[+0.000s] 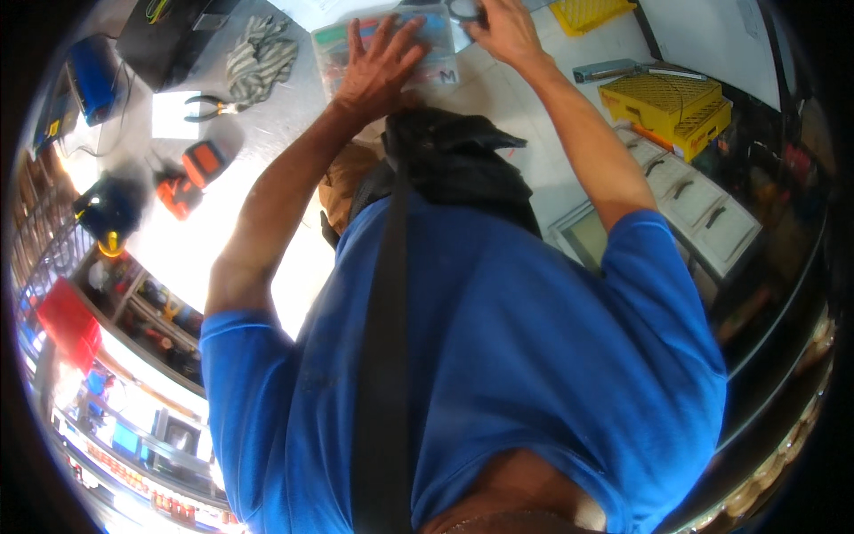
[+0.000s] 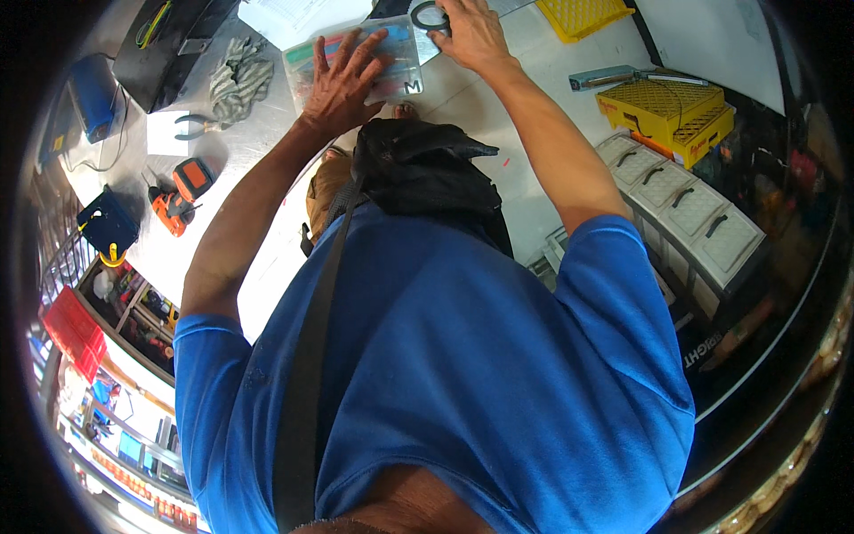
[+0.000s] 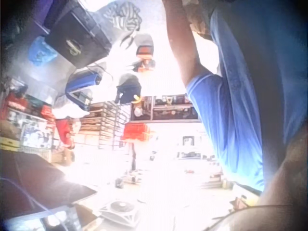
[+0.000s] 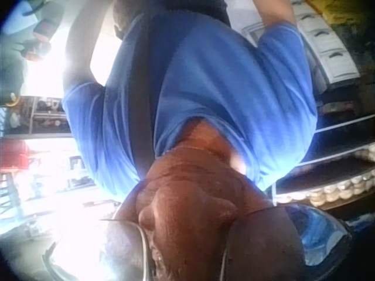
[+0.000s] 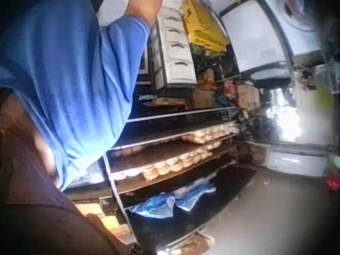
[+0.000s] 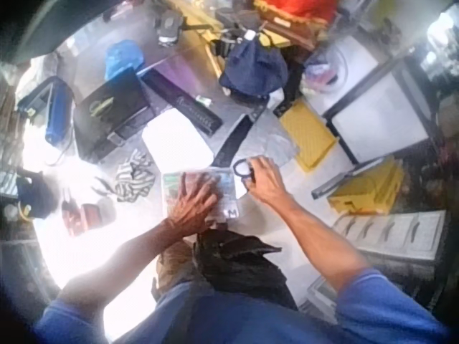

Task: The person assembles a blue light fixture by attaching a silver metal grille to the housing. They use an orange cordless drill to secure the grille with screws, handling the components and tools on a metal workbench.

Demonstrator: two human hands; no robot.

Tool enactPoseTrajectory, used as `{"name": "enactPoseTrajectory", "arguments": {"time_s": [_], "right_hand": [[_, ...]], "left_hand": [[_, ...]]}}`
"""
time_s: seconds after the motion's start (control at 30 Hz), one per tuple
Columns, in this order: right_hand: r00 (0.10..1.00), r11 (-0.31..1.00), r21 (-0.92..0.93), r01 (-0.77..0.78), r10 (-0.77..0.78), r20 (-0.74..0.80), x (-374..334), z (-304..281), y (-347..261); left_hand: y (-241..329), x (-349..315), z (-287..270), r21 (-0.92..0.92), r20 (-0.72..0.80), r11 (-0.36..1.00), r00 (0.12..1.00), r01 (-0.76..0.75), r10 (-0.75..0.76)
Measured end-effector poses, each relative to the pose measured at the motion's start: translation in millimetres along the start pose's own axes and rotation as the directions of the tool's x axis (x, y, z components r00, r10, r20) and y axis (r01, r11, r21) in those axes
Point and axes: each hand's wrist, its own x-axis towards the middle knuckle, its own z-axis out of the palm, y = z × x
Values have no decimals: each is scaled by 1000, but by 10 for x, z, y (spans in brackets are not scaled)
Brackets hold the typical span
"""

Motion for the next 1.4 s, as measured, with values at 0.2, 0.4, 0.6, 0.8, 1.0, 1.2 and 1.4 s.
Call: {"name": "enactPoseTrajectory", "arguments": {"time_s": [0.2,0.4,0.6,0.8,1.0,1.2,1.4], "right_hand": [[994,993,-70,-90,94,56,-47,14,-115],[987,991,-4,-137,136,-88,-127,108,-92],[954,932,228,-283,297,-33,-359,42,-107],[938,917,217,-334,346,-20,-239,18,-148],[955,945,141,-296,298,5,-256,1,-157],[961,953,154,-260,271,-54,-295,125,-77],[920,907,173,-385,391,-1,-205,95,-87]], "left_hand": [[33,-38,41,34,57,999,998,-16,14],[140,-28,51,44,55,998,998,38,-40],[83,-19,-74,-159,-21,987,999,28,-31],[108,221,-272,-154,59,958,970,243,-237],[261,537,-365,43,308,943,893,331,-327],[362,612,-374,154,337,928,864,341,-373],[413,547,-259,148,237,921,891,360,-386]]}}
